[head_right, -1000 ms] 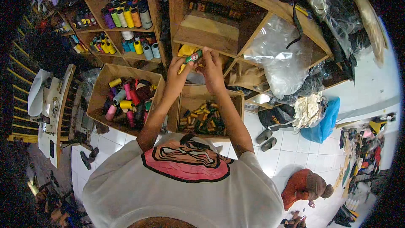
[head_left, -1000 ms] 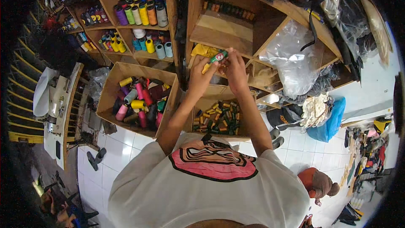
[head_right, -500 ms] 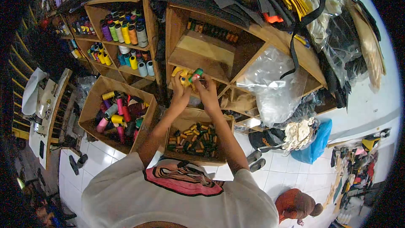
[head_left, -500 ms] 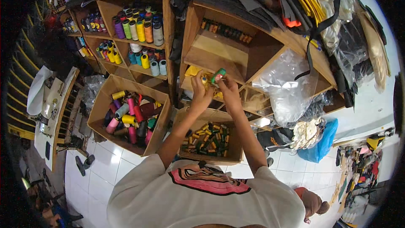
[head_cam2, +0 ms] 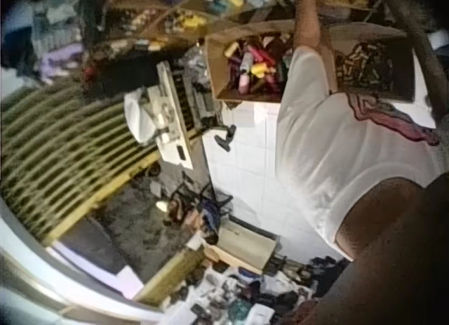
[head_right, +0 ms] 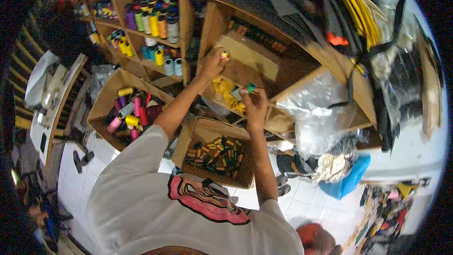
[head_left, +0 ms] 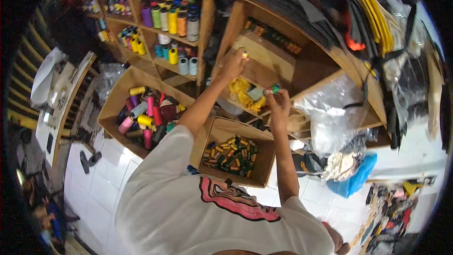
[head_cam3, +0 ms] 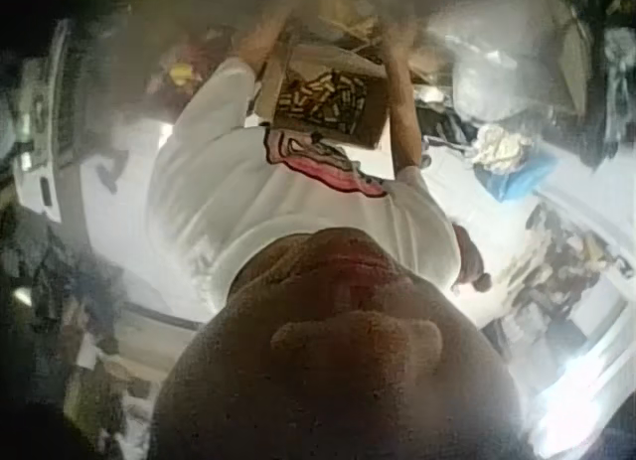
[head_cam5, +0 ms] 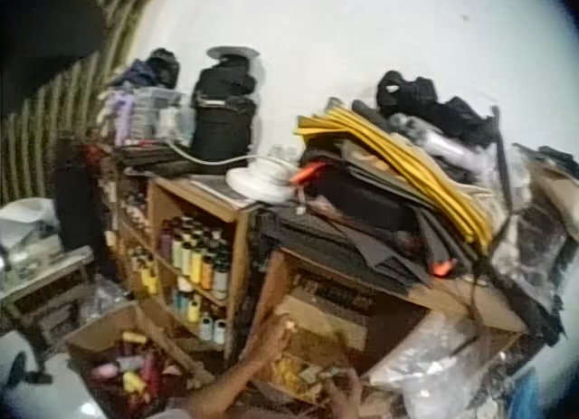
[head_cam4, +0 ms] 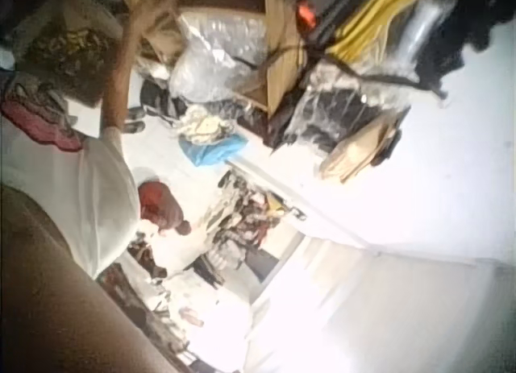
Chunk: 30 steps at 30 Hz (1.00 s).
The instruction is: The recorder sorts small colorful thread bobbins from cardboard boxes into individual compartments of a wooden shelf.
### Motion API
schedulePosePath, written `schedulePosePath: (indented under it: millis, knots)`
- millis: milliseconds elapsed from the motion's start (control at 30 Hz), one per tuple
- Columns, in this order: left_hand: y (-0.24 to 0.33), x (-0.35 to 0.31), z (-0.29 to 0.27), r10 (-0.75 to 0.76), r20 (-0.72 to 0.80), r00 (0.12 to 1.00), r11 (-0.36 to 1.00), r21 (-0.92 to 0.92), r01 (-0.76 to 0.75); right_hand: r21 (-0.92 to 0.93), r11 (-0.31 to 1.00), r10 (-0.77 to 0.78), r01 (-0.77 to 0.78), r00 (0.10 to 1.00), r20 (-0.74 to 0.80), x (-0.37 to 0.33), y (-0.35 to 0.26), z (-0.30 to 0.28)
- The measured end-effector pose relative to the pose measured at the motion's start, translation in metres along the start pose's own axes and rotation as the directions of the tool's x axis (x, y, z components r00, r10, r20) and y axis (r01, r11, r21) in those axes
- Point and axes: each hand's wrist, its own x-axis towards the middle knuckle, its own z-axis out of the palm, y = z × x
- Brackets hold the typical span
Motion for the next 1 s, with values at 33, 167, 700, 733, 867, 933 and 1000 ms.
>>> schedulePosePath:
  millis: [33,167,700,733,867,933,1000]
  knots:
    - [-0.006,0.007,0.003,-0.017,-0.024,1.000,1.000,0.012,0.017,-0.129,0.991,-0.024,0.020,0.999,-0.030,0.003,0.003,0.000]
    - [-0.030,0.018,0.017,0.211,-0.168,0.963,0.922,0.361,-0.139,-0.156,0.986,0.079,-0.062,0.992,0.103,0.019,0.017,-0.003]
    - [-0.044,0.014,0.025,0.100,-0.198,0.975,0.831,0.555,0.027,-0.243,0.958,-0.112,0.150,0.980,0.163,0.164,0.095,0.025]
    - [-0.040,0.016,0.027,0.076,-0.180,0.981,0.851,0.524,0.030,-0.251,0.956,-0.114,0.152,0.981,0.159,0.174,0.103,0.021]
    - [-0.039,0.018,0.027,0.068,-0.174,0.982,0.863,0.505,0.030,-0.649,0.704,-0.191,0.289,0.957,0.219,0.217,0.141,0.016]
    - [-0.057,0.007,0.014,0.057,-0.181,0.982,0.799,0.598,0.064,-0.529,0.782,-0.213,0.331,0.938,0.273,0.222,0.170,0.045]
    - [-0.072,-0.004,0.006,-0.083,-0.094,0.992,0.840,0.529,0.120,-0.447,0.844,-0.206,0.296,0.949,0.240,0.236,0.198,0.059]
